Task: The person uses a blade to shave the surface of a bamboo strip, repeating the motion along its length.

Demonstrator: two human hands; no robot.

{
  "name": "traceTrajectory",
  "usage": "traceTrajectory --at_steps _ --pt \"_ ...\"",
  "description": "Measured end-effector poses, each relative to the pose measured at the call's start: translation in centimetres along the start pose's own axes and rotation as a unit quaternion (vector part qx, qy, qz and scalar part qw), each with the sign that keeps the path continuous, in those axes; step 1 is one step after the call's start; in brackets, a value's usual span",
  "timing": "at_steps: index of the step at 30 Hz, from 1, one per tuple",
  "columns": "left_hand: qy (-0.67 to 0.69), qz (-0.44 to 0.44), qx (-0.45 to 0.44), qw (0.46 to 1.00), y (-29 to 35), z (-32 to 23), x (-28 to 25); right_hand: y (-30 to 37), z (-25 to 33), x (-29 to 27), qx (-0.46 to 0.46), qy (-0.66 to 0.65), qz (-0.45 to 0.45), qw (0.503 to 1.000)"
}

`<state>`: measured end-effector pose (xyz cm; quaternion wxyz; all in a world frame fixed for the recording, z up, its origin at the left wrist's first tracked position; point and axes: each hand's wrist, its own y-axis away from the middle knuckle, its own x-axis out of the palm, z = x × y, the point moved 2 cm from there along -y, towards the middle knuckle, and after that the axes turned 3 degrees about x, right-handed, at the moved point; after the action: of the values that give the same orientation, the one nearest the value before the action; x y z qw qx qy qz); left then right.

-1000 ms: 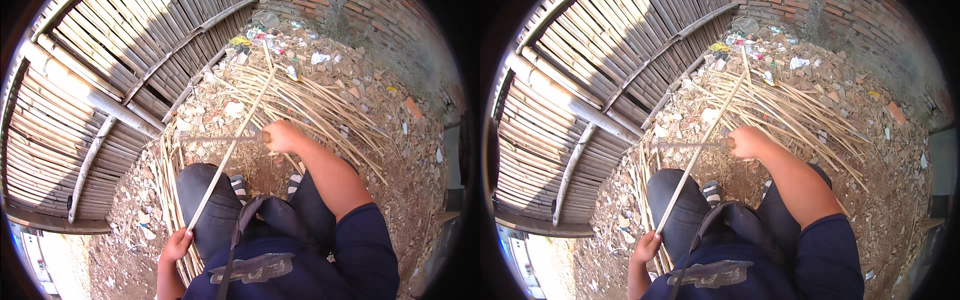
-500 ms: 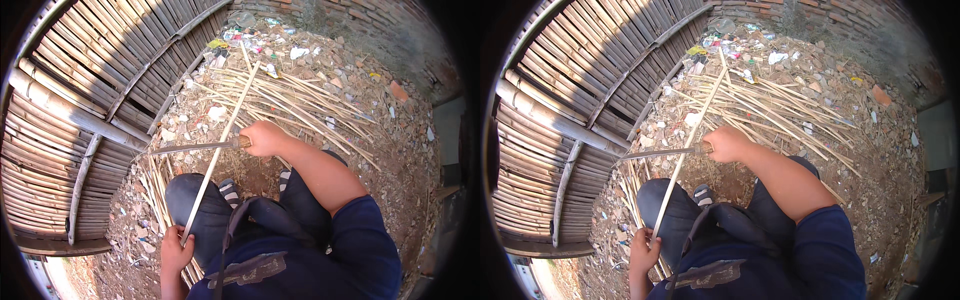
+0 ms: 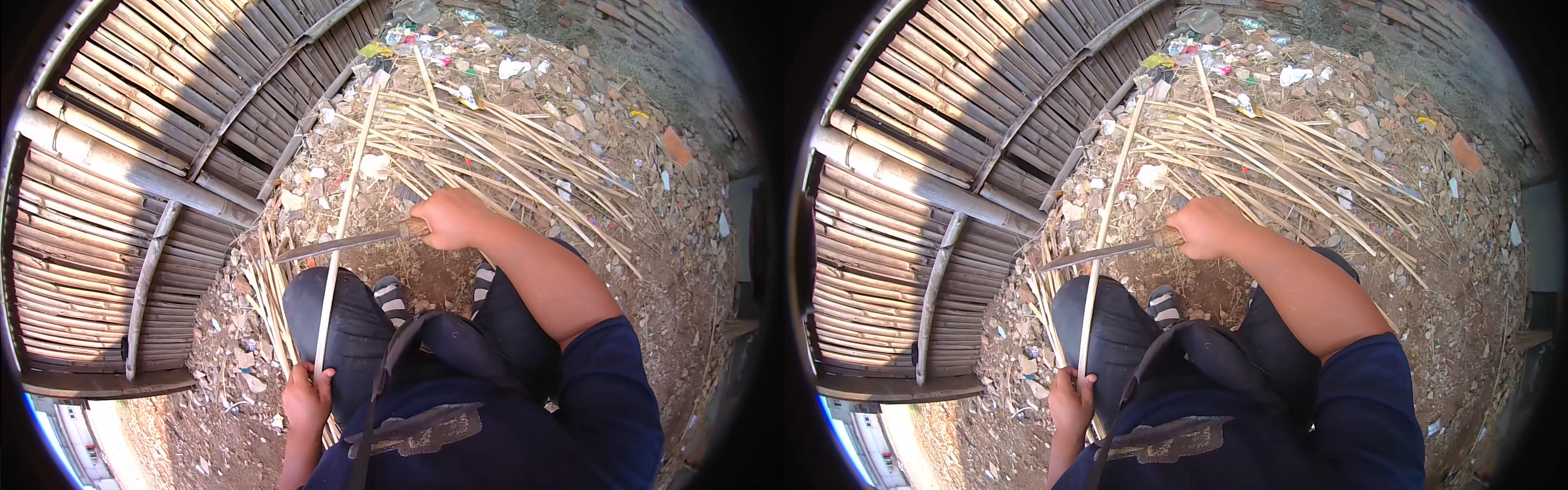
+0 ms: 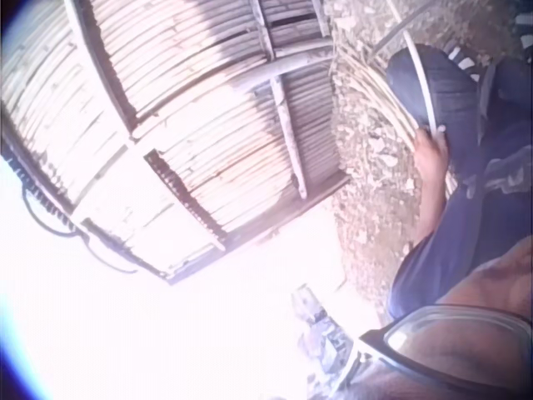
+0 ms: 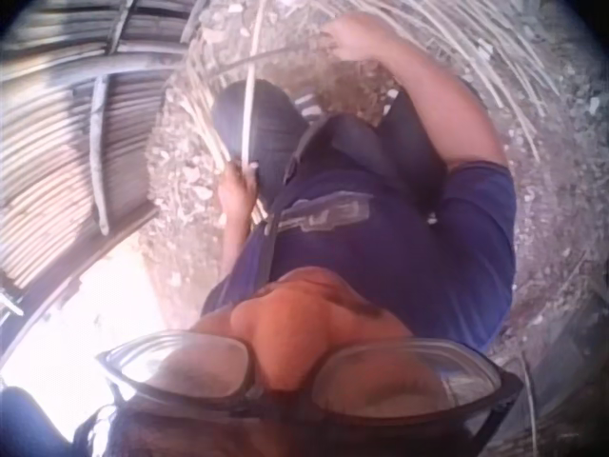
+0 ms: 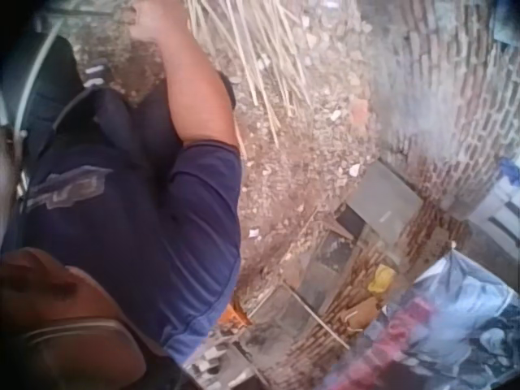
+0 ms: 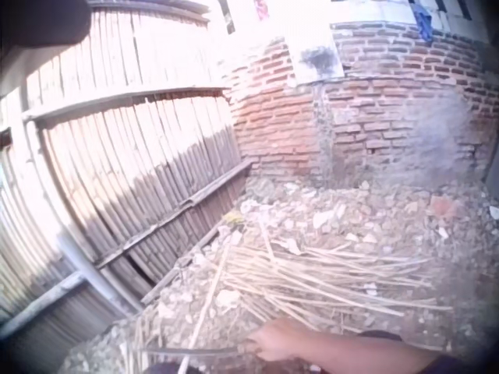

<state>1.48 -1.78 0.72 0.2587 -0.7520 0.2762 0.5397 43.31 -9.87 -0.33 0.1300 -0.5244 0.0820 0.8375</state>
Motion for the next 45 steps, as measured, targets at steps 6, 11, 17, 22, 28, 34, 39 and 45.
traceTrajectory --at_steps 6,11,17,22,28,34,39,45 --pt "-0.036 0.019 -0.035 0.999 -0.5 0.2 -0.4 0.4 0.6 -0.4 -0.026 -0.021 -0.023 0.999" --pt "0.016 0.055 -0.034 0.998 -1.4 -0.9 -0.1 0.4 1.5 -0.1 -0.011 -0.012 0.009 1.000" --pt "0.060 0.048 -0.061 0.995 0.1 0.4 0.0 0.1 -0.6 0.1 0.032 -0.018 0.021 0.999" --pt "0.039 0.055 -0.085 0.994 0.5 0.2 -0.8 -0.5 0.9 -0.4 0.034 -0.010 0.023 0.999" --pt "-0.031 0.004 -0.153 0.988 0.9 9.9 0.2 0.3 0.1 -1.6 0.046 -0.040 -0.004 0.998" --pt "-0.062 0.003 -0.223 0.973 3.8 16.9 4.0 0.0 0.1 -2.7 0.105 -0.081 -0.024 0.991" --pt "0.075 0.044 -0.205 0.975 8.6 19.2 3.2 0.6 -1.7 -3.1 0.127 -0.106 -0.067 0.984" --pt "0.451 0.008 -0.505 0.735 14.9 18.9 -0.5 0.3 -4.1 -3.3 0.183 -0.182 -0.083 0.963"
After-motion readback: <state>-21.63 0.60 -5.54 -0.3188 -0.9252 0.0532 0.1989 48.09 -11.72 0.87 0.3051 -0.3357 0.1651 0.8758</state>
